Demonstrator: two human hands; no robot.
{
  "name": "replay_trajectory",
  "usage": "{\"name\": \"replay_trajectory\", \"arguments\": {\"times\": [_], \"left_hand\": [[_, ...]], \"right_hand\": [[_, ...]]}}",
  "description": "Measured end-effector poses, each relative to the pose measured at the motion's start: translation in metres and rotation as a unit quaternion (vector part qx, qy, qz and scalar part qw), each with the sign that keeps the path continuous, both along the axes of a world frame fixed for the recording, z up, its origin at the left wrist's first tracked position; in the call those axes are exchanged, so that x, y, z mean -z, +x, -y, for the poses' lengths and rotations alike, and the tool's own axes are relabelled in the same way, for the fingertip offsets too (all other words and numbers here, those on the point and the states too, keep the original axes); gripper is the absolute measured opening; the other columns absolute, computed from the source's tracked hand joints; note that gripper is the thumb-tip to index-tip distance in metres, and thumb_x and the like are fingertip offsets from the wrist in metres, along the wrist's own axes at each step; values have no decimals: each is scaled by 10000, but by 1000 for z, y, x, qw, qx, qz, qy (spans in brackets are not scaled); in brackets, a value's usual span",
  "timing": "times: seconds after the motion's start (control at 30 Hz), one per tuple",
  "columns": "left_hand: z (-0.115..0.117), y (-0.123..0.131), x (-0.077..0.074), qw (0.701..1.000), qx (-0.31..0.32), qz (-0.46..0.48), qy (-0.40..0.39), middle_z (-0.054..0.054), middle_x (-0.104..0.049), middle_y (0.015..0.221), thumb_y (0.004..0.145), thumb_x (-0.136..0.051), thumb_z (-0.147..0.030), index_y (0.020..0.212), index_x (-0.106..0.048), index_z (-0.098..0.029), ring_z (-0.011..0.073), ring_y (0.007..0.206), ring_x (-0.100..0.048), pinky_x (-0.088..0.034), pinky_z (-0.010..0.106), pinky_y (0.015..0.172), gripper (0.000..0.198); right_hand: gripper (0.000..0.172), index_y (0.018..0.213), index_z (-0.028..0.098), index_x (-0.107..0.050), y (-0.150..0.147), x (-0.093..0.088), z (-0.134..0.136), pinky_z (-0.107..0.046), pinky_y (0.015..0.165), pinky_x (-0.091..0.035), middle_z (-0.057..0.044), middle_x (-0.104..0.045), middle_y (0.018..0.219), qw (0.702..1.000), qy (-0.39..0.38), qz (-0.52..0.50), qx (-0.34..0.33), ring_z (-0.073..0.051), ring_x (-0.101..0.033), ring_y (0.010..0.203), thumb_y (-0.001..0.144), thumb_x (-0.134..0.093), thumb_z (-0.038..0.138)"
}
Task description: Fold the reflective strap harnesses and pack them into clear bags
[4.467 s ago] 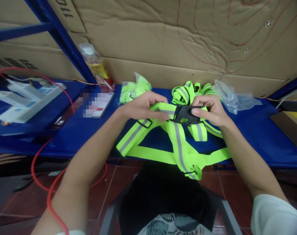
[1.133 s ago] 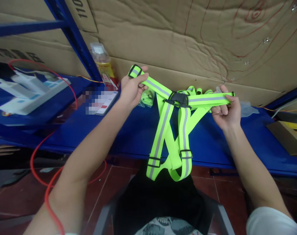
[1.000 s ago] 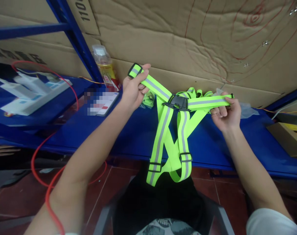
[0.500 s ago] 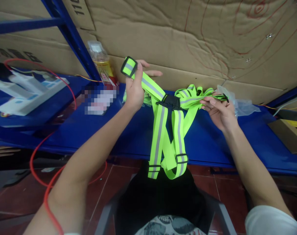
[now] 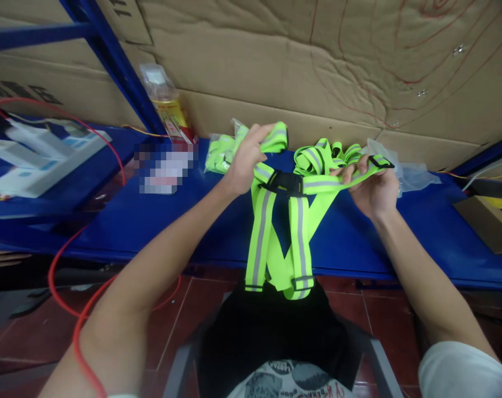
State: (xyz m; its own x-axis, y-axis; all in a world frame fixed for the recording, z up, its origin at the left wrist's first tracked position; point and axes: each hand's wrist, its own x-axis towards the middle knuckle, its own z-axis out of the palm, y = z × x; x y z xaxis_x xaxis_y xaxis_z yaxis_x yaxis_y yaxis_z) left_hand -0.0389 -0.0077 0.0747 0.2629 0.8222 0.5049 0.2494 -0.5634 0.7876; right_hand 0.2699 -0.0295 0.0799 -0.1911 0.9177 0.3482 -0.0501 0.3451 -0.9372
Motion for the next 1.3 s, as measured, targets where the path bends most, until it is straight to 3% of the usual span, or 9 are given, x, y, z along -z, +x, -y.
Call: {"name": "replay_trajectory", "arguments": {"times": [0.2, 0.4, 0.5, 0.6, 0.7, 0.8, 0.97, 1.17, 1.3], "left_hand": [[9, 17, 7, 997, 78, -14, 11, 62, -659, 1059, 1019, -575, -518, 1365, -788, -312, 301, 1035, -621, -487, 484, 1025, 456], [17, 24, 8, 981, 181, 40, -59, 69, -741, 1058, 907, -816, -500, 1359, -794, -295, 210, 837, -660, -528, 356, 780, 496], [21, 28, 9, 967, 222, 50, -111, 49, -746, 990, 844, -910, -497, 1510, -676, -316, 140, 628, -586, -447, 308, 591, 729], [23, 33, 12, 959, 252, 38, -126, 49, -737, 958, 840, -930, -483, 1533, -617, -276, 129, 620, -604, -418, 276, 528, 788], [21, 36, 18, 964, 238, 27, -118, 71, -737, 1005, 872, -902, -486, 1453, -614, -203, 151, 764, -696, -488, 238, 582, 707], [17, 36, 25, 969, 222, -2, -107, 75, -746, 1039, 921, -835, -472, 1406, -601, -163, 150, 858, -728, -540, 222, 679, 621], [12, 33, 31, 970, 215, -111, -37, 82, -794, 1100, 851, -864, -435, 1355, -683, -163, 194, 959, -757, -550, 273, 808, 601], [13, 32, 31, 945, 159, -285, 36, 49, -821, 966, 747, -920, -424, 1007, -805, -173, 222, 870, -755, -488, 314, 803, 379], [13, 31, 32, 938, 151, -307, 57, 58, -828, 1049, 794, -870, -361, 1078, -794, -188, 245, 959, -766, -497, 344, 892, 341]], "right_hand": [[300, 716, 321, -578, -14, 6, 7, -476, 776, -580, 10, -401, 551, 999, 24, -21, 19, -262, -570, 674, 756, -765, 551], [326, 738, 291, -597, -26, 19, 11, -341, 498, -400, 56, -339, 579, 993, -92, -57, -37, -140, -285, 487, 732, -810, 538], [383, 900, 284, -719, -27, 28, 13, -316, 497, -394, 53, -433, 642, 995, -74, -25, -68, -131, -351, 513, 699, -885, 564], [546, 1114, 299, -795, -27, 31, 16, -329, 618, -522, 34, -625, 760, 992, 15, 111, -51, -163, -561, 636, 660, -993, 528], [457, 1045, 244, -827, -28, 30, 19, -352, 762, -575, -14, -765, 902, 971, 71, 227, -2, -206, -685, 803, 703, -997, 497], [429, 1018, 203, -833, -29, 30, 20, -332, 730, -543, -35, -788, 920, 960, 64, 271, 18, -203, -676, 798, 760, -954, 524], [496, 802, 187, -768, -26, 29, 19, -290, 549, -406, 3, -632, 681, 963, -5, 270, 4, -135, -501, 596, 695, -968, 628], [508, 718, 189, -698, -21, 28, 17, -274, 530, -333, 19, -534, 637, 957, -34, 286, -31, -115, -418, 586, 700, -960, 624], [561, 637, 197, -575, -19, 30, 14, -270, 536, -278, 37, -444, 628, 947, -30, 316, -46, -101, -350, 595, 758, -916, 625]]}}
